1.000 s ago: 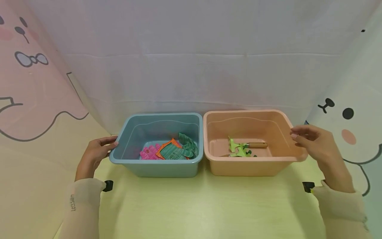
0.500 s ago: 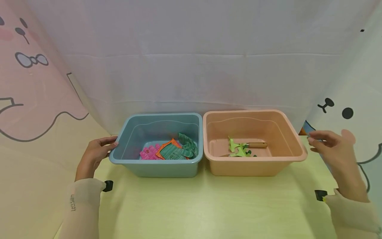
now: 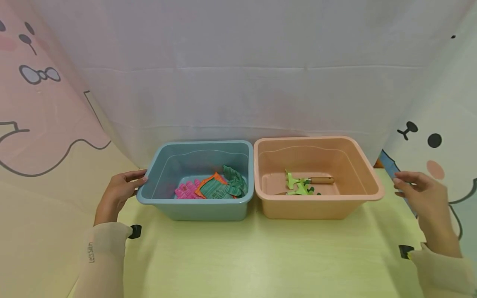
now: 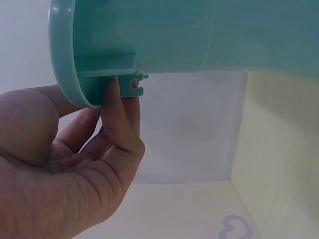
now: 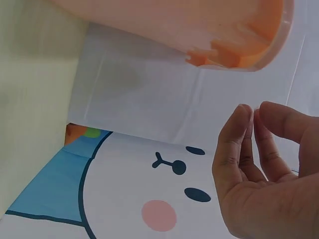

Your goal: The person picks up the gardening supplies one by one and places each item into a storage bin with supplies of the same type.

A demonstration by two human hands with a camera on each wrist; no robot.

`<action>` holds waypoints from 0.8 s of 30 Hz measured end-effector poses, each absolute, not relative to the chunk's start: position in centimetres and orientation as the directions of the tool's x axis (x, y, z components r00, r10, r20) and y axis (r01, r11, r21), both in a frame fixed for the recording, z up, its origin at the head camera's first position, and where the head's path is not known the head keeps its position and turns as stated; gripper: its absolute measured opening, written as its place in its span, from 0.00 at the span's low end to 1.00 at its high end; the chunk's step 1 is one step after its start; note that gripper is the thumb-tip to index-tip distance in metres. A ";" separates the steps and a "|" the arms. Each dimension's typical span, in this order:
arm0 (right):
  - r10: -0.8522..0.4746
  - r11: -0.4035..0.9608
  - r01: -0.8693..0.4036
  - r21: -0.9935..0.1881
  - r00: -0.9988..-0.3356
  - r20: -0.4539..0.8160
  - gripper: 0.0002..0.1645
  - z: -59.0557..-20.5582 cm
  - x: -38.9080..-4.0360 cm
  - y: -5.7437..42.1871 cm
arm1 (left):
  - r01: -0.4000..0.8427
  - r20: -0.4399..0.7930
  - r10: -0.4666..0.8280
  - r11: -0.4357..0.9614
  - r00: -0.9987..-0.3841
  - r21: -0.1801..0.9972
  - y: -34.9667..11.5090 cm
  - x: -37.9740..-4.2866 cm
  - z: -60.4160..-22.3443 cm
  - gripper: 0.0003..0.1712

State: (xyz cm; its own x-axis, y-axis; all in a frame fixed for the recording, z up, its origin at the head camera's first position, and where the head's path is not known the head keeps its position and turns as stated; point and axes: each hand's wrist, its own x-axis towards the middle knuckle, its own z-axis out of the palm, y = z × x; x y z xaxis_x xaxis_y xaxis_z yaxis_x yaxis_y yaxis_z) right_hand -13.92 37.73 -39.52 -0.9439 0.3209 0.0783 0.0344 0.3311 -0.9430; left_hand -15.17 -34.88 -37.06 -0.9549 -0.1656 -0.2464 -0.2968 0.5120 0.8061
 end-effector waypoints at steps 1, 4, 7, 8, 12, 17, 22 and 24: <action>0.319 0.319 0.037 -0.947 -0.945 0.070 0.19 -39.7 -13.9 37.9 | -0.297 -0.247 -0.165 0.510 -0.955 0.807 -34.9 -15.2 -37.0 0.34; 0.318 0.298 0.051 -0.953 -0.947 0.048 0.18 -40.3 -13.8 38.2 | -0.295 -0.244 -0.166 0.510 -0.955 0.808 -34.8 -15.1 -37.0 0.34; 0.318 0.288 0.062 -0.956 -0.947 0.034 0.19 -40.9 -13.7 38.4 | -0.295 -0.244 -0.167 0.508 -0.955 0.809 -34.8 -15.1 -37.0 0.34; 0.321 0.294 0.068 -0.953 -0.947 0.031 0.19 -41.1 -13.7 38.4 | -0.293 -0.243 -0.165 0.507 -0.956 0.811 -34.8 -15.1 -37.1 0.34; 0.318 0.306 0.064 -0.950 -0.947 0.039 0.20 -42.2 -13.6 38.8 | -0.291 -0.242 -0.161 0.501 -0.957 0.815 -34.8 -15.1 -37.1 0.35; 0.291 0.329 0.022 -0.944 -0.953 0.080 0.17 -43.8 -13.5 39.2 | -0.290 -0.244 -0.156 0.483 -0.957 0.826 -35.0 -15.1 -37.3 0.35; 0.224 0.411 -0.032 -0.911 -0.965 0.135 0.11 -45.2 -13.1 39.5 | -0.296 -0.244 -0.168 0.488 -0.955 0.821 -35.1 -15.1 -37.6 0.35; 0.206 0.478 -0.024 -0.878 -0.969 0.138 0.08 -45.7 -13.0 39.6 | -0.295 -0.239 -0.175 0.493 -0.955 0.819 -35.1 -15.0 -37.7 0.35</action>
State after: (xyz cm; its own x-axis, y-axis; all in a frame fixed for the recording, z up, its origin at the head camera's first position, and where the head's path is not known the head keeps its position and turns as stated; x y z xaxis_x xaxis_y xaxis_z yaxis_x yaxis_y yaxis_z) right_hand -13.00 39.59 -45.67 -0.9688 0.2057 0.1384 -0.0240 0.4777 -0.8782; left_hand -15.04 -35.14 -37.70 -0.9551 -0.1753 -0.2389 -0.2952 0.4928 0.8186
